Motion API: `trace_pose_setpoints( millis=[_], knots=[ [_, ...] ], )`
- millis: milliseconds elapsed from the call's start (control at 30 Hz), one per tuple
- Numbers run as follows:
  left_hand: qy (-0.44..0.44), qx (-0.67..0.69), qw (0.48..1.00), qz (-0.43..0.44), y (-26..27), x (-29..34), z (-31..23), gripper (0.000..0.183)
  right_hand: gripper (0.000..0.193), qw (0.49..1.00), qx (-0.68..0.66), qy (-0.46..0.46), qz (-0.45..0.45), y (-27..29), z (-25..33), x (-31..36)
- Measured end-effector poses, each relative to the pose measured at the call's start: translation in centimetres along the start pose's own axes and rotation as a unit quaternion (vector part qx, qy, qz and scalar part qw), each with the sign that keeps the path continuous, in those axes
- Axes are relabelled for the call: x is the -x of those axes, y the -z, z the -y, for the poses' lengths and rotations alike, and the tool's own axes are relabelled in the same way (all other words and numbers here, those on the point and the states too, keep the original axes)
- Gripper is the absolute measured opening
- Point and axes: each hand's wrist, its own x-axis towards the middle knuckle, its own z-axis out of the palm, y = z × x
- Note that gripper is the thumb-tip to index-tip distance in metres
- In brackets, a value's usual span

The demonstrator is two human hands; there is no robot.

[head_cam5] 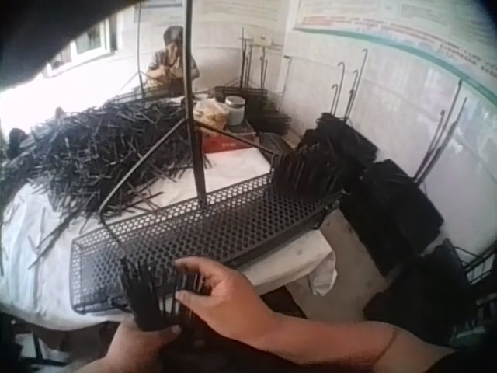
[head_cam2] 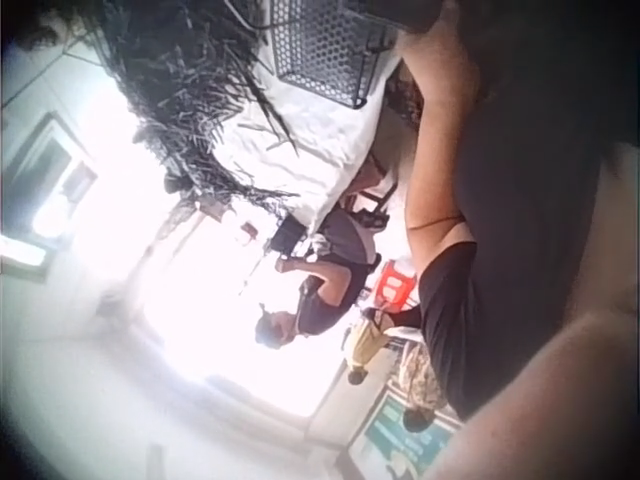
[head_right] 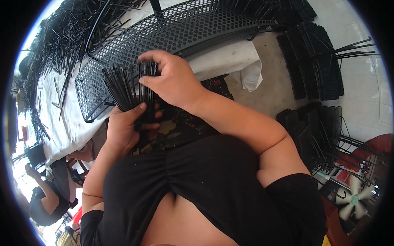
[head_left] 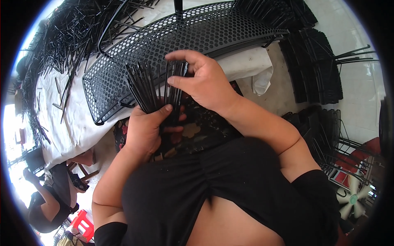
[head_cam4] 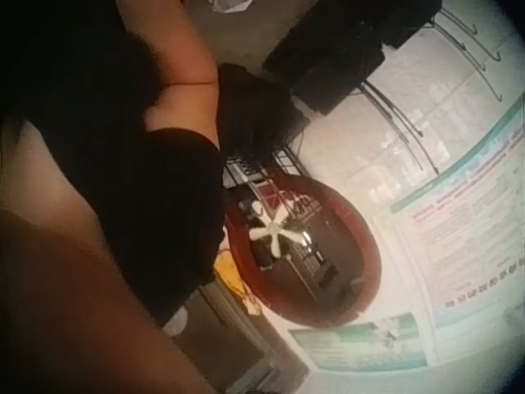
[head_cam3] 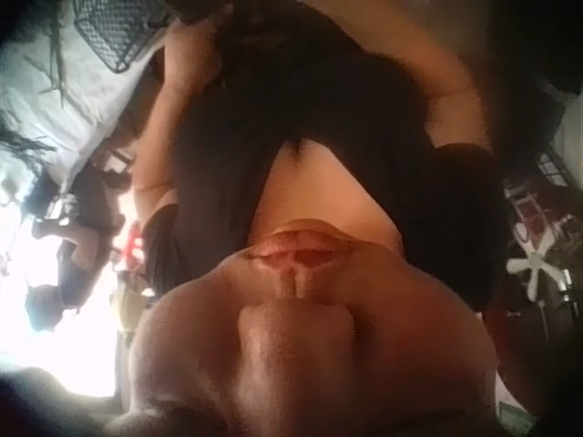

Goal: The person gathers and aligns plastic pieces by hand, then inserts them into the slots on a metal rack.

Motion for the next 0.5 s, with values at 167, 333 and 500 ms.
trace_pose_setpoints(
  millis=[167, 333, 500],
  knots=[
    [-0.002, -0.011, 1.000, -0.021, -0.3, -0.1, 0.1, 0.014, 0.032, 0.996, -0.018, -0.081, 0.017, 0.8, 1.0, 0.4],
    [-0.008, -0.061, 0.997, -0.046, -1.4, 0.1, -0.2, 0.021, 0.027, 0.994, 0.089, -0.054, 0.019, 1.7, 1.1, 0.6],
    [-0.086, -0.082, 0.990, -0.080, -0.3, -0.3, 0.4, 0.021, 0.022, 0.995, -0.048, -0.086, -0.001, 3.2, 1.3, 0.3]
  ],
)
